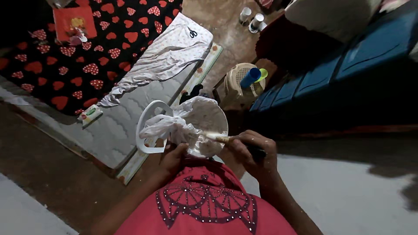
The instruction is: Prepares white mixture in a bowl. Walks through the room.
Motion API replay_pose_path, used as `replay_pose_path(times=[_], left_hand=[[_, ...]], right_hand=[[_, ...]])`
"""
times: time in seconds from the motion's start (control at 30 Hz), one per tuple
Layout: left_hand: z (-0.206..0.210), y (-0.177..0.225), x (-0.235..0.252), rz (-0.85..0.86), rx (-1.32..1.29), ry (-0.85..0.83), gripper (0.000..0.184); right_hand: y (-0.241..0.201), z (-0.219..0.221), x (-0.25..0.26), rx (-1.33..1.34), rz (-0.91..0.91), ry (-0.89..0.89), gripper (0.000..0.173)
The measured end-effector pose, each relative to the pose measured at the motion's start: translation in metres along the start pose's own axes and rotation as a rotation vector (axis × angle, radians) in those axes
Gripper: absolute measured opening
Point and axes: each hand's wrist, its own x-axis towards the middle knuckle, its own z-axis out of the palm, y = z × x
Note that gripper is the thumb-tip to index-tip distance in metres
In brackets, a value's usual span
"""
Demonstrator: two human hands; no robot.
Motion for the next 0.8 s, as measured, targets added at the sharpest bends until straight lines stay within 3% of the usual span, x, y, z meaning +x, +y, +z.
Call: replay_pose_path(times=[0.17,0.4,0.57,0.7,0.8], left_hand=[[-0.011,0.002,-0.002,0.068,-0.013,-0.068,0.018],[-0.021,0.004,-0.001,0.11,-0.071,-0.012,0.023],[-0.028,0.005,-0.007,0.154,0.064,-0.035,0.043],[-0.03,0.002,-0.008,0.194,0.07,-0.021,0.039],[-0.03,0.011,-0.018,0.164,0.276,-0.045,0.046]], right_hand=[[0.007,0.021,0.002,-0.037,0.013,-0.023,0.027],[-0.01,0.007,0.02,0.145,0.019,-0.111,0.028],[0.001,0.0,0.042,0.093,0.063,-0.131,0.022],[-0.022,-0.004,0.053,0.237,0.113,-0.251,0.017],[-0.024,0.009,0.061,0.167,0.24,-0.369,0.017]])
